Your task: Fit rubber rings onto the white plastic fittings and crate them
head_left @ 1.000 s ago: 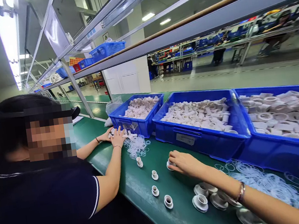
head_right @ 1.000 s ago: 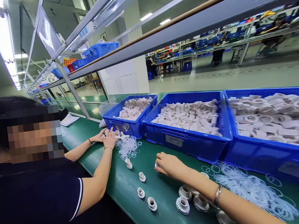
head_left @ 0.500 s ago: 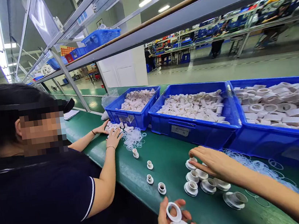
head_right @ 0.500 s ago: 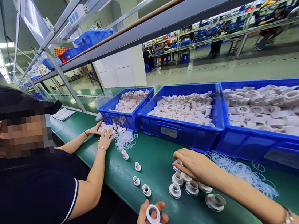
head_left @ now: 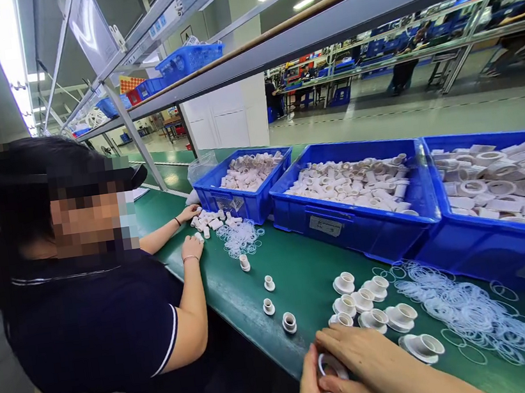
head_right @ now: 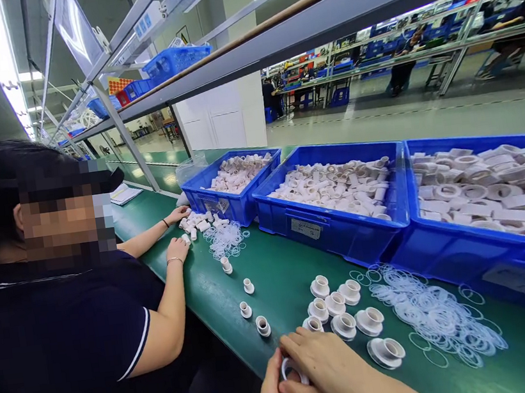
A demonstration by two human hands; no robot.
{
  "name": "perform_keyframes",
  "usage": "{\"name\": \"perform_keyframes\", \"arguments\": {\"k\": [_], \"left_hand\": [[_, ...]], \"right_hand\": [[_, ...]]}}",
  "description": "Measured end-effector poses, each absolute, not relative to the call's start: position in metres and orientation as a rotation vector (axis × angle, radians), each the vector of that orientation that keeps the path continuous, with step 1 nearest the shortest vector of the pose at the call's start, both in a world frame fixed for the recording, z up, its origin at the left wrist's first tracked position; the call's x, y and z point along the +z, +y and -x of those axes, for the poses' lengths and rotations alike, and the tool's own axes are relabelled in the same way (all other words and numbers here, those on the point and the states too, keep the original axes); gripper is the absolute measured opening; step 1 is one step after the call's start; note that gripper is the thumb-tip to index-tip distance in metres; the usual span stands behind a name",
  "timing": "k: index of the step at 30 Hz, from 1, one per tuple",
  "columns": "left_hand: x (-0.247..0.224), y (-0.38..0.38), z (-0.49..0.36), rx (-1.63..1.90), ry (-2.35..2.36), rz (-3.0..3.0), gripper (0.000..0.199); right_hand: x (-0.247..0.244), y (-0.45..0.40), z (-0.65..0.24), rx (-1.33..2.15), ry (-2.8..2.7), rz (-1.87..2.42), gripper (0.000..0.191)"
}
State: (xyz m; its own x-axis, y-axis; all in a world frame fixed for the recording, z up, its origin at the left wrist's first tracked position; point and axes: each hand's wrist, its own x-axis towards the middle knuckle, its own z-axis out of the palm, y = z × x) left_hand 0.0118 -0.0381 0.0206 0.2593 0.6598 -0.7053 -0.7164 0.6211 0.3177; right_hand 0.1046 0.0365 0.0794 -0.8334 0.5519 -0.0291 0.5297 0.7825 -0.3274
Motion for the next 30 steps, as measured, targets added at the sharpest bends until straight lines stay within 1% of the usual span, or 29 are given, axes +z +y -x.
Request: {"name": "perform_keyframes", "arguments": {"k": [2,3,5,7,9,11,14,16,20,22,24,27,30], "left_hand": [[0.013,-0.040,-0.014,0.943,0.876,0.030,0.087],[0.010,-0.040,-0.013,0.965,0.846,0.021,0.086],[0.003,-0.042,-0.007,1.006,0.763,-0.016,0.080],[-0.004,-0.044,0.003,1.033,0.682,-0.049,0.081],[-0.013,-0.047,0.014,1.050,0.634,-0.048,0.085],[-0.022,-0.051,0.024,1.066,0.643,-0.007,0.081],[-0.030,-0.057,0.036,1.085,0.682,0.056,0.073],[-0.031,-0.059,0.041,1.103,0.691,0.092,0.069],[-0.025,-0.057,0.048,1.109,0.619,0.115,0.061],[-0.023,-0.055,0.050,1.098,0.584,0.118,0.060],[-0.022,-0.052,0.052,1.104,0.562,0.130,0.060],[-0.017,-0.048,0.054,1.113,0.544,0.154,0.052],[-0.003,-0.043,0.055,1.140,0.557,0.214,0.045]], "right_hand": [[0.086,0.038,-0.108,0.622,-2.951,0.860,0.007],[0.090,0.040,-0.111,0.696,-2.947,0.829,0.006],[0.098,0.045,-0.115,0.827,-2.873,0.782,0.018],[0.102,0.052,-0.115,0.908,-2.737,0.785,0.023],[0.100,0.060,-0.112,0.925,-2.591,0.850,0.018],[0.091,0.067,-0.104,0.907,-2.511,0.854,0.011],[0.069,0.074,-0.090,0.800,-2.557,0.714,0.004],[0.055,0.075,-0.080,0.676,-2.646,0.632,0.005],[0.040,0.074,-0.067,0.301,-2.847,0.568,0.008],[0.037,0.078,-0.065,0.092,-2.921,0.552,0.008],[0.036,0.087,-0.068,-0.041,-2.954,0.583,0.010],[0.037,0.104,-0.082,-0.103,-2.937,0.677,0.014],[0.039,0.120,-0.103,-0.095,-2.921,0.733,0.017]]}}
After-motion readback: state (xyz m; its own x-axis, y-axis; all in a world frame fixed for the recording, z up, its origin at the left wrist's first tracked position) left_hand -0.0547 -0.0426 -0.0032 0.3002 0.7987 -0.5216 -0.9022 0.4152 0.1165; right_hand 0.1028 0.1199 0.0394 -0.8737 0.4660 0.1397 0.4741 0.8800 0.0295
